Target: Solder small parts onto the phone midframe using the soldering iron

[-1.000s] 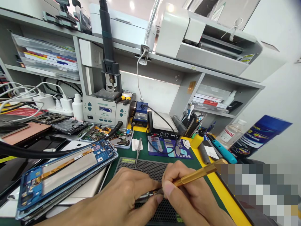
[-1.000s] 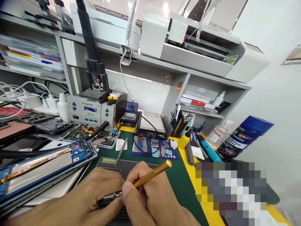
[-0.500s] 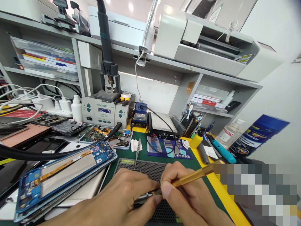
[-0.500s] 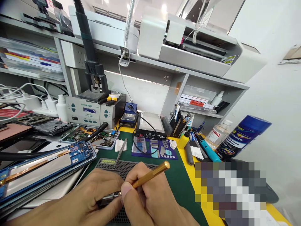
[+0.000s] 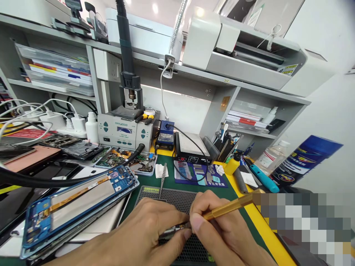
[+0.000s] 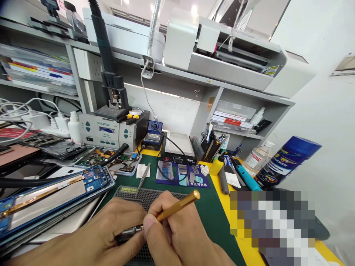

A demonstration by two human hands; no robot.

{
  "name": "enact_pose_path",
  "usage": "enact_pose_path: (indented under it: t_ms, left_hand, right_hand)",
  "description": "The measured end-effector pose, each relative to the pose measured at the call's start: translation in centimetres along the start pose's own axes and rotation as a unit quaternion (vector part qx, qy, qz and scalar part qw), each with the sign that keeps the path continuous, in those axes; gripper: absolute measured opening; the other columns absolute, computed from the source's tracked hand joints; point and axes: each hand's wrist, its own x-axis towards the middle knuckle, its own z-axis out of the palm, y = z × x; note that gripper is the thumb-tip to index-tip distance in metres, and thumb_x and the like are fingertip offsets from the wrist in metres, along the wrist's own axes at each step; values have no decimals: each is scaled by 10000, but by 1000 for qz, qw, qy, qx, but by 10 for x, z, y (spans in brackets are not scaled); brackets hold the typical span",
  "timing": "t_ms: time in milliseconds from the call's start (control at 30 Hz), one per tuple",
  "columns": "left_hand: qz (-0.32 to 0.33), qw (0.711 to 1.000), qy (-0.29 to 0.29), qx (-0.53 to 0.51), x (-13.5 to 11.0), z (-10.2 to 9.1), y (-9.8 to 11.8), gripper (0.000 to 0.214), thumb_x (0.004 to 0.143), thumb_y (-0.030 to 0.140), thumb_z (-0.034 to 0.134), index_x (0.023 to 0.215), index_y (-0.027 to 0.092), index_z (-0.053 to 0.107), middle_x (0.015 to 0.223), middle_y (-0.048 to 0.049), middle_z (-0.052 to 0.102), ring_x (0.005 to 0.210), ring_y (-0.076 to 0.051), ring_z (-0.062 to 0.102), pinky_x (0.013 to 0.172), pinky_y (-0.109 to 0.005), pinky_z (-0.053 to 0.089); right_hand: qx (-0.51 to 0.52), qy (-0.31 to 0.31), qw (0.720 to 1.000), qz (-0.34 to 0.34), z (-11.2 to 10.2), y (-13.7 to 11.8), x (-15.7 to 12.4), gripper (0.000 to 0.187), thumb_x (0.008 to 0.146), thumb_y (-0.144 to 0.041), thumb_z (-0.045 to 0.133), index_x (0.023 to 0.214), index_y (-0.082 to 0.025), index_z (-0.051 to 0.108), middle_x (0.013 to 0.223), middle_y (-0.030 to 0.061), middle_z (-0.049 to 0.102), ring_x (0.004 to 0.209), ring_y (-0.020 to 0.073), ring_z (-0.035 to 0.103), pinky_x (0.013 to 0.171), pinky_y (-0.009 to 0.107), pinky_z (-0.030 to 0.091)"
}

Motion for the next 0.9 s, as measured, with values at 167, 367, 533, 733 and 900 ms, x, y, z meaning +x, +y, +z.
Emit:
enact_pose_path:
  t_ms: [167,367,533,733,900]
  left_hand:
    - [1,1000,7,1,-2,0,0,256,978,195,485,772,193,637,663,17,620,605,-129,576,618,-259,413]
    - [2,1000,4,2,0,1,-1,236,978,190,495,786,196,632,680,19,634,624,-129,589,641,-256,422]
    - [0,1000,17,0,-1,-2,2,225,962,172,528,780,193,659,685,8,654,625,-128,621,634,-230,449]
    - [8,998,69,-11,3,2,3,181,958,340,623,885,218,736,682,-18,683,687,-171,666,656,-218,522]
    - [2,997,69,-20,4,6,2,184,951,358,636,977,235,771,738,-36,734,760,-196,707,700,-235,558]
  right_hand:
    - [-31,-1,999,15,-6,-15,3,182,968,-220,450,792,-244,489,680,-17,520,573,155,501,540,294,391]
    - [-34,-10,999,-6,-5,-10,3,164,955,-219,466,793,-240,485,666,-32,488,573,149,481,553,295,382]
    - [25,11,1000,-7,-6,-6,0,175,973,-214,476,799,-230,491,690,-38,497,582,129,455,558,268,374]
    - [16,44,998,51,-13,-8,-1,257,1030,-313,470,793,-225,518,693,-8,493,616,154,489,497,258,354]
    - [-9,57,997,51,-16,-9,1,256,1021,-339,526,792,-225,510,672,-15,494,590,146,486,492,260,371]
